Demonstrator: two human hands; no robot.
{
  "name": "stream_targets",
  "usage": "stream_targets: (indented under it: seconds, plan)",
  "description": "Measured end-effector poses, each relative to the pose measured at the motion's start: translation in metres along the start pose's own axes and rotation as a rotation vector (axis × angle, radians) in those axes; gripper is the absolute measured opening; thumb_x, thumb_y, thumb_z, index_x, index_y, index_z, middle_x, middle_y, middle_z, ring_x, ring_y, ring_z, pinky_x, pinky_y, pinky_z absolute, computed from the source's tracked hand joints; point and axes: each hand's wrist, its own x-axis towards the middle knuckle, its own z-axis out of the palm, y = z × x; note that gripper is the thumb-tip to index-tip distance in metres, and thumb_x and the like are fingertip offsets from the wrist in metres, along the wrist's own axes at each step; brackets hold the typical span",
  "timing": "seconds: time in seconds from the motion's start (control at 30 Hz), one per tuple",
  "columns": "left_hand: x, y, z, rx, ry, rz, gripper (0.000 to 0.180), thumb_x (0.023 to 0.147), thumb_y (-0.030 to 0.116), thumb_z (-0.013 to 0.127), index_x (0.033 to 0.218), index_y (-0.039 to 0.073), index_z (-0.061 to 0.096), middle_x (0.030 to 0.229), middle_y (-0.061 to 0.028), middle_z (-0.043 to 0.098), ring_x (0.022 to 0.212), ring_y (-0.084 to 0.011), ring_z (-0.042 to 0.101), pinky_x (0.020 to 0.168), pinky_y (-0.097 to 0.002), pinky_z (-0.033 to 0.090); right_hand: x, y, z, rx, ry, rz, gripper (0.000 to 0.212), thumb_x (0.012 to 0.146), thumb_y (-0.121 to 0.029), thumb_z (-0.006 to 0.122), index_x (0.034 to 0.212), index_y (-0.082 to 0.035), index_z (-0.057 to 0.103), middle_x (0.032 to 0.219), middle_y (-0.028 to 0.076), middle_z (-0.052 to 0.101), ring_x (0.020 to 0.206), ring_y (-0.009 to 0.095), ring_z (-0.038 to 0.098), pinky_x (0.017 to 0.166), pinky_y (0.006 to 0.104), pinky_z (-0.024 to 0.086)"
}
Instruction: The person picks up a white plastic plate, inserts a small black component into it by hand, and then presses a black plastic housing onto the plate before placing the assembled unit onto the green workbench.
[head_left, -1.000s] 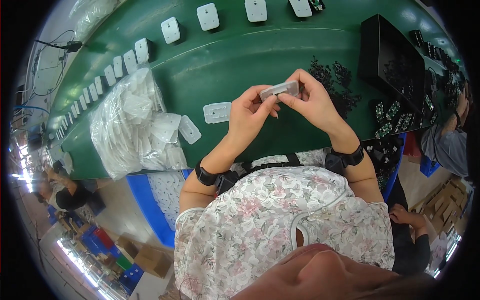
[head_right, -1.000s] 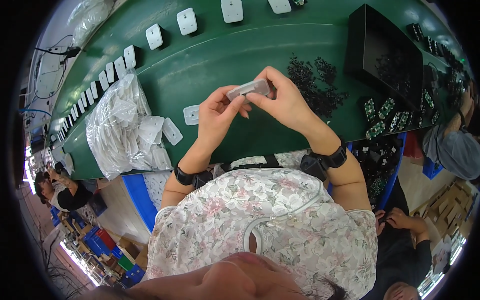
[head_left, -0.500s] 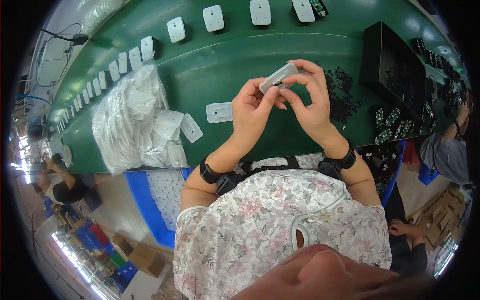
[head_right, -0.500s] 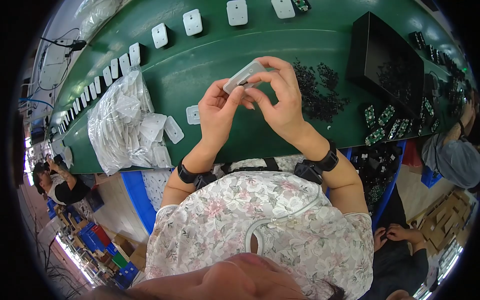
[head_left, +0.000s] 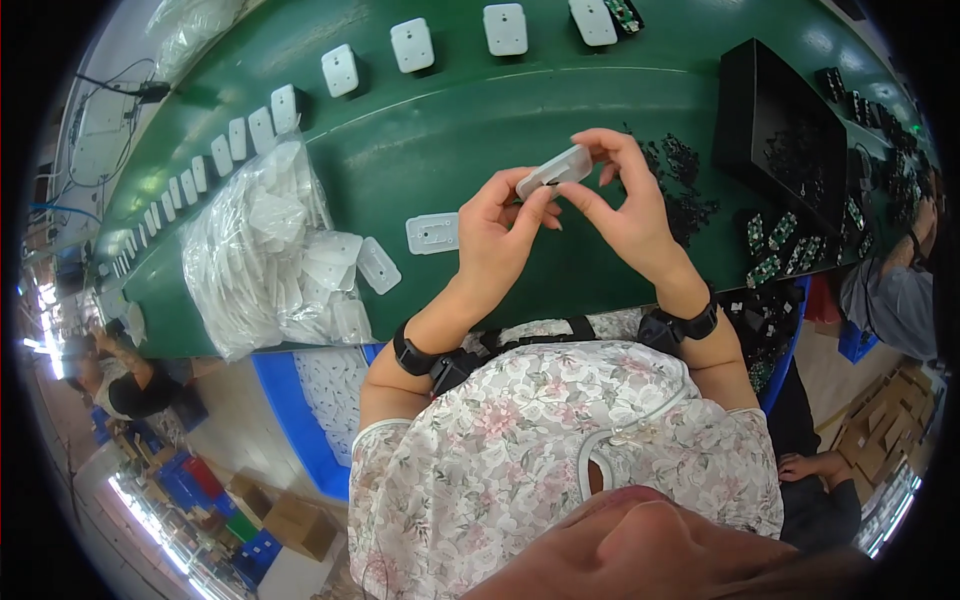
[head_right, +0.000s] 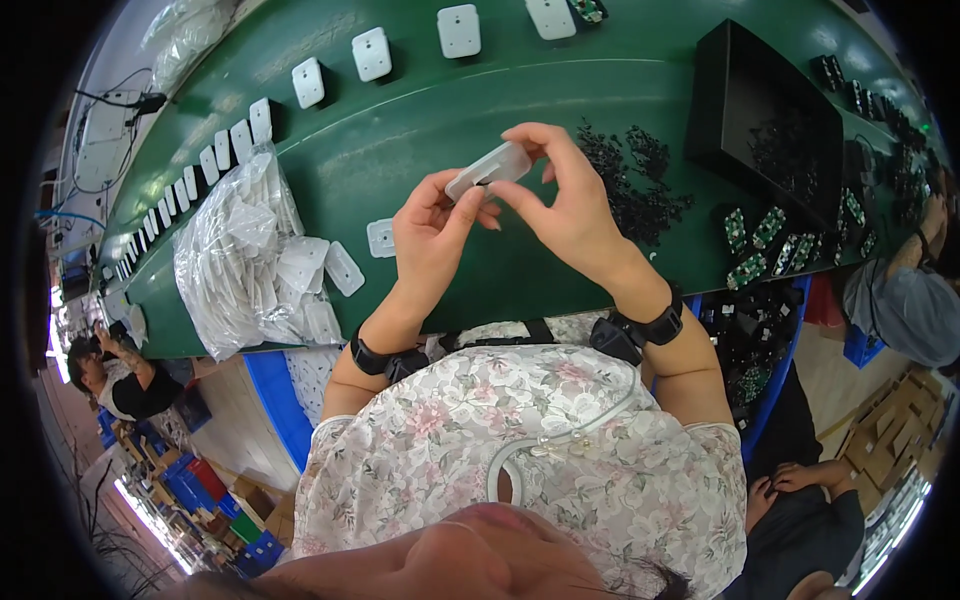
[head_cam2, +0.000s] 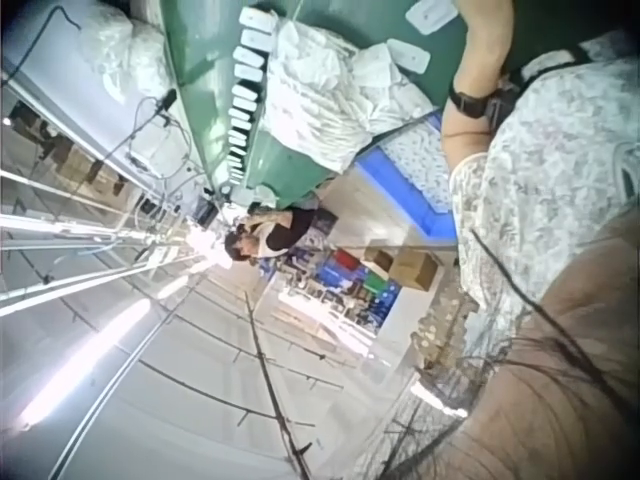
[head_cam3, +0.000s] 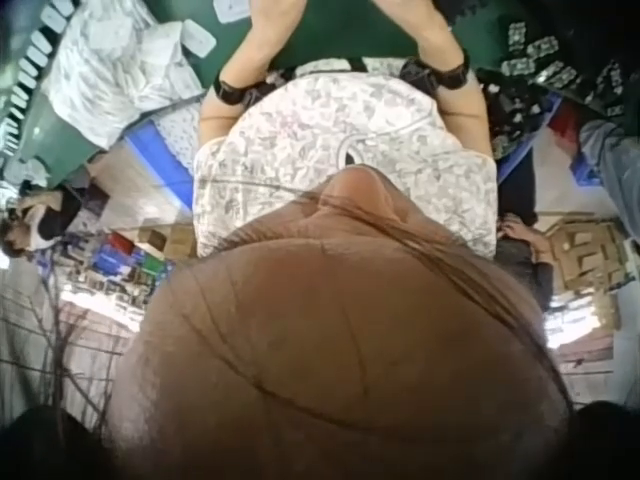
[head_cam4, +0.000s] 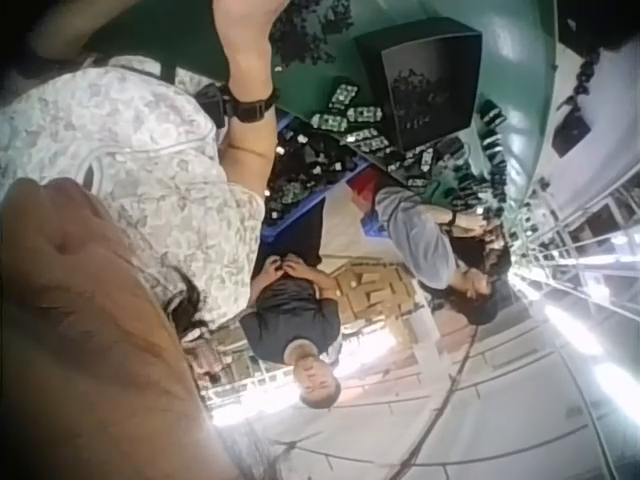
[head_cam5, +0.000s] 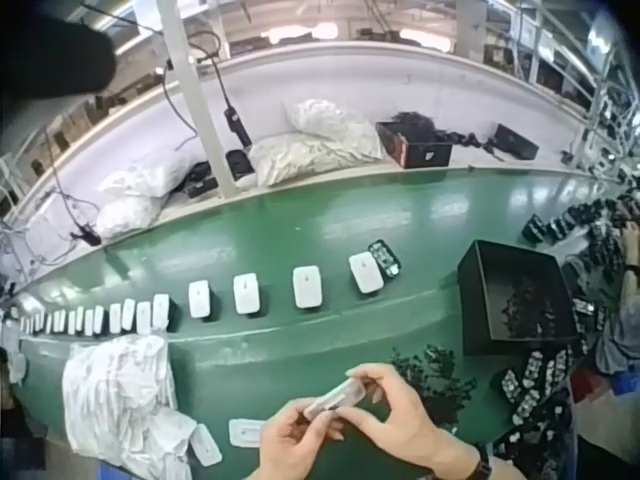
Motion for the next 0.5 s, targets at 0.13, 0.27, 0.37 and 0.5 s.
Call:
stream_targets:
  seconds: [0.13,0.27,0.37,0.5]
  plan:
    - [-0.003,-0.001,-0.004,0.162,-0.028,-0.007,0.016,0.091,0.003,0.06,0.105,-0.005,0.06,0.09,-0.0079,0.064,0.072,-0.0116,0.065,0.064,-0.0236,0.055,0.006,-0.005,-0.008,-0.051,-0.145,0.078,0.036,0.078,-0.009,0.072,0.111,-0.006,0.057,0.1,0.002,0.058,0.085,0.011,0.052,0.069,0.0239,0.041]
    - [-0.005,-0.001,-0.005,0.257,-0.078,-0.032,0.015,0.09,0.002,0.06,0.104,-0.004,0.062,0.09,-0.0071,0.064,0.072,-0.0115,0.065,0.064,-0.0234,0.055,0.011,-0.005,-0.015,-0.102,-0.279,0.007,0.016,0.078,-0.008,0.071,0.089,-0.004,0.06,0.081,0.0,0.059,0.067,0.009,0.052,0.057,0.0236,0.04]
    - [-0.001,0.007,-0.007,0.273,-0.164,-0.032,0.019,0.092,0.001,0.056,0.11,-0.005,0.06,0.091,-0.0087,0.064,0.071,-0.0131,0.064,0.067,-0.0248,0.054,0.012,-0.008,-0.019,-0.065,-0.268,0.038,0.014,0.077,-0.007,0.071,0.083,-0.002,0.059,0.075,0.001,0.059,0.062,0.007,0.052,0.054,0.023,0.04]
    - [0.002,0.014,-0.005,0.03,-0.168,-0.059,0.026,0.095,0.002,0.052,0.119,-0.005,0.05,0.09,-0.0114,0.066,0.073,-0.0163,0.064,0.072,-0.0271,0.053,0.011,0.002,-0.02,0.154,-0.265,0.201,0.019,0.078,-0.009,0.074,0.087,-0.002,0.059,0.077,0.001,0.06,0.064,0.007,0.053,0.055,0.0217,0.042]
